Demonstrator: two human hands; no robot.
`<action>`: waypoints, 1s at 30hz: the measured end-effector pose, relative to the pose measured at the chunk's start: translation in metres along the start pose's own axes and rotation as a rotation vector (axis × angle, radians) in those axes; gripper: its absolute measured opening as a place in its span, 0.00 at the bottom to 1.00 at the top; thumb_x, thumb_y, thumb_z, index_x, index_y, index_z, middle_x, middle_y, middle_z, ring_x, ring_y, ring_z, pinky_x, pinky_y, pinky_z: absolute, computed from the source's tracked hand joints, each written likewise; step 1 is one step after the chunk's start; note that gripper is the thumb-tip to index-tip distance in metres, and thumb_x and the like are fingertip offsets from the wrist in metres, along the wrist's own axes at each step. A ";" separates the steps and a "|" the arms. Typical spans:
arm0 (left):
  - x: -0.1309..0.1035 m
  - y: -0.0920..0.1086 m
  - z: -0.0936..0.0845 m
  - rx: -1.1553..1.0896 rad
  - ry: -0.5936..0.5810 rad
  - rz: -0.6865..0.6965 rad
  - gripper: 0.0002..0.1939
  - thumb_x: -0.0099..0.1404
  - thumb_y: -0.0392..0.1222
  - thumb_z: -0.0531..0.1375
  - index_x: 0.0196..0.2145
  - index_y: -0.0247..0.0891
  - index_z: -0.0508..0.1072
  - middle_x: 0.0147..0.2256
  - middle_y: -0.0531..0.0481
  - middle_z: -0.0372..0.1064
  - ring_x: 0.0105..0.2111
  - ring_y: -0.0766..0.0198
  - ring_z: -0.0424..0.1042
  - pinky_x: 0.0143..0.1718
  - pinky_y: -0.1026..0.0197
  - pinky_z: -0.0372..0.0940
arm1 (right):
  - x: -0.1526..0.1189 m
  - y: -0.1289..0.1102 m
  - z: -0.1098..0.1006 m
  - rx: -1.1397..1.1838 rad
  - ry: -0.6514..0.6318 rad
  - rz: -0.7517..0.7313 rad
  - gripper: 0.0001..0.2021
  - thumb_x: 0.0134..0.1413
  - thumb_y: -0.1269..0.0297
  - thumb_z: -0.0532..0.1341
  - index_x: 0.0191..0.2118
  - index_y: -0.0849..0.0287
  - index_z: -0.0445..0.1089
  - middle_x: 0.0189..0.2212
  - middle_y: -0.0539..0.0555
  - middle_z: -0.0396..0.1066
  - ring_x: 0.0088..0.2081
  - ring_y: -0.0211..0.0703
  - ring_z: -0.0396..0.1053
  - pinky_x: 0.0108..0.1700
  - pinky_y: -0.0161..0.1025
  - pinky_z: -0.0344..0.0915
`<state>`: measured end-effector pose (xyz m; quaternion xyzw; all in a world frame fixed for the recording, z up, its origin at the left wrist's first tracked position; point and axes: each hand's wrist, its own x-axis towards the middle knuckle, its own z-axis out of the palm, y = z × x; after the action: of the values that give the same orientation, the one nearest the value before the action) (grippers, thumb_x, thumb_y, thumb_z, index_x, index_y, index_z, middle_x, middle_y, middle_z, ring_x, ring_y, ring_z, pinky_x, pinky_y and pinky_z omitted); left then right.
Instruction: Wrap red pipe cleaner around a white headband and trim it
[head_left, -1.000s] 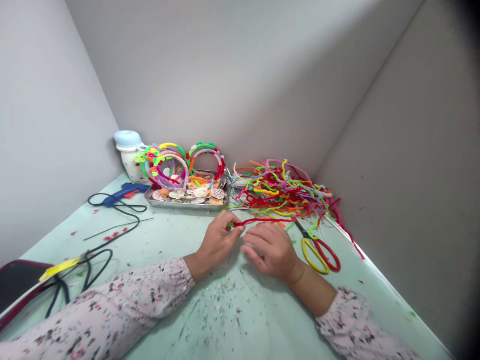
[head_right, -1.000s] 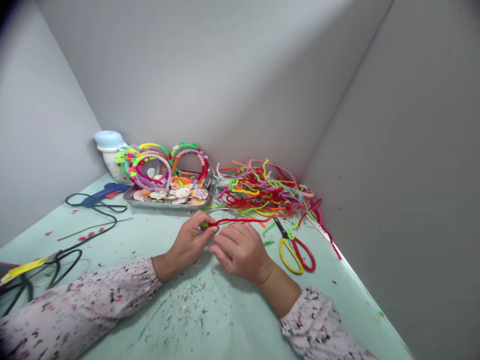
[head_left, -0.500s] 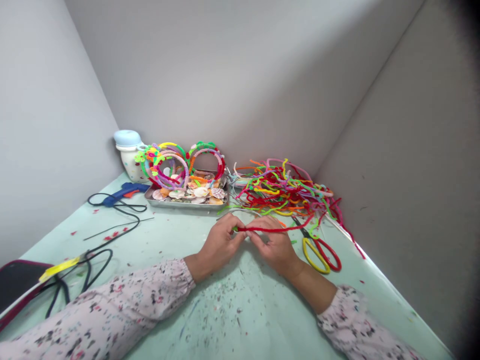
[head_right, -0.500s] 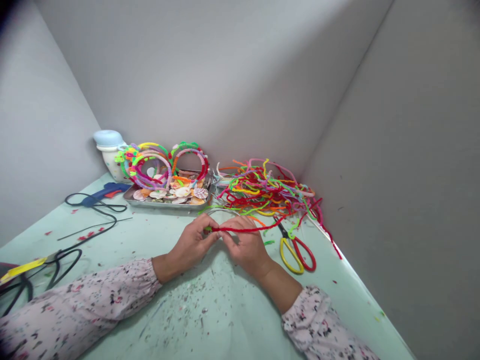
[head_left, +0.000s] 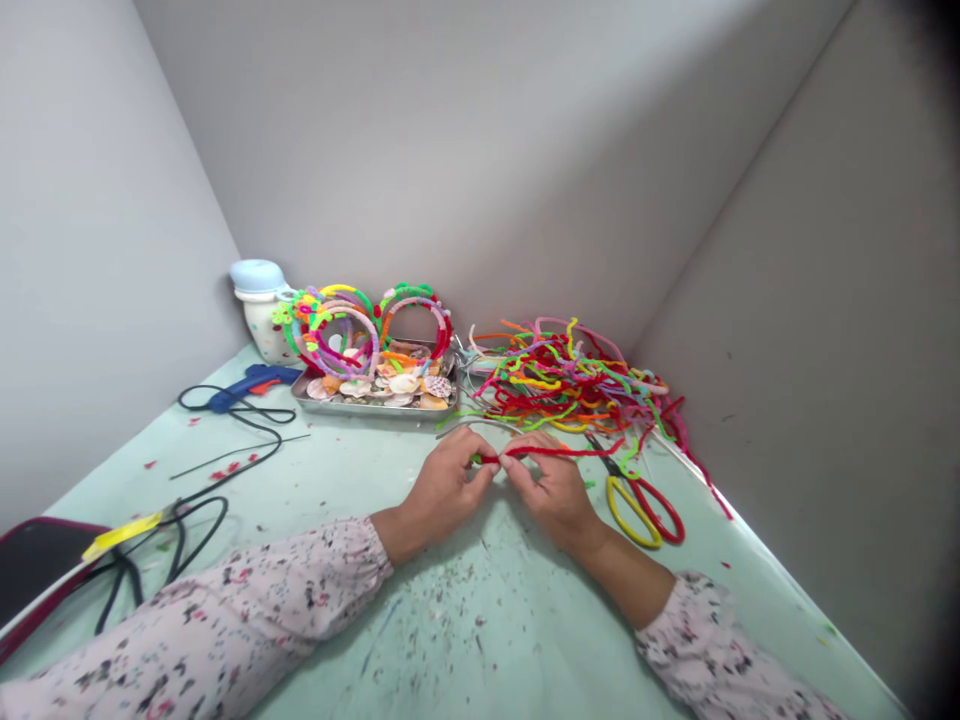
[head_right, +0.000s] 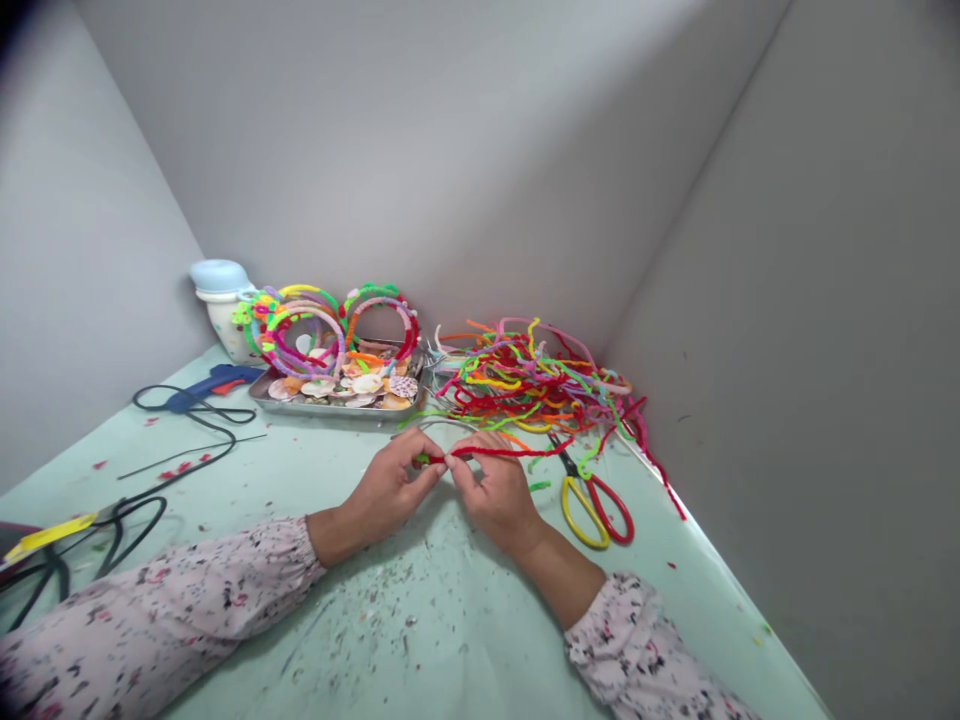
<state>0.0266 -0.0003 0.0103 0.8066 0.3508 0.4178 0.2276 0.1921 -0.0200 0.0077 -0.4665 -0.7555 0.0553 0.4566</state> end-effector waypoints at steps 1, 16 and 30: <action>0.000 0.000 0.000 0.003 -0.001 0.001 0.02 0.61 0.35 0.55 0.31 0.37 0.68 0.31 0.51 0.65 0.34 0.64 0.64 0.37 0.61 0.59 | 0.000 0.000 0.000 0.000 -0.003 0.006 0.06 0.57 0.65 0.56 0.32 0.57 0.69 0.29 0.52 0.71 0.36 0.45 0.68 0.42 0.43 0.62; 0.001 0.000 0.000 0.035 -0.037 -0.019 0.02 0.60 0.35 0.55 0.30 0.37 0.67 0.30 0.51 0.63 0.33 0.64 0.62 0.34 0.63 0.57 | -0.001 0.002 0.001 0.114 -0.041 0.106 0.07 0.57 0.65 0.56 0.32 0.58 0.70 0.31 0.52 0.71 0.37 0.44 0.67 0.42 0.40 0.61; 0.000 -0.001 0.000 0.037 -0.035 -0.021 0.03 0.60 0.34 0.55 0.29 0.36 0.66 0.30 0.52 0.63 0.32 0.65 0.62 0.35 0.62 0.57 | -0.001 0.004 -0.001 0.203 -0.105 0.129 0.09 0.59 0.65 0.54 0.33 0.58 0.70 0.31 0.52 0.72 0.36 0.43 0.68 0.42 0.38 0.62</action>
<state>0.0261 0.0005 0.0095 0.8141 0.3629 0.3948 0.2229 0.1956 -0.0184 0.0054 -0.4621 -0.7374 0.1849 0.4567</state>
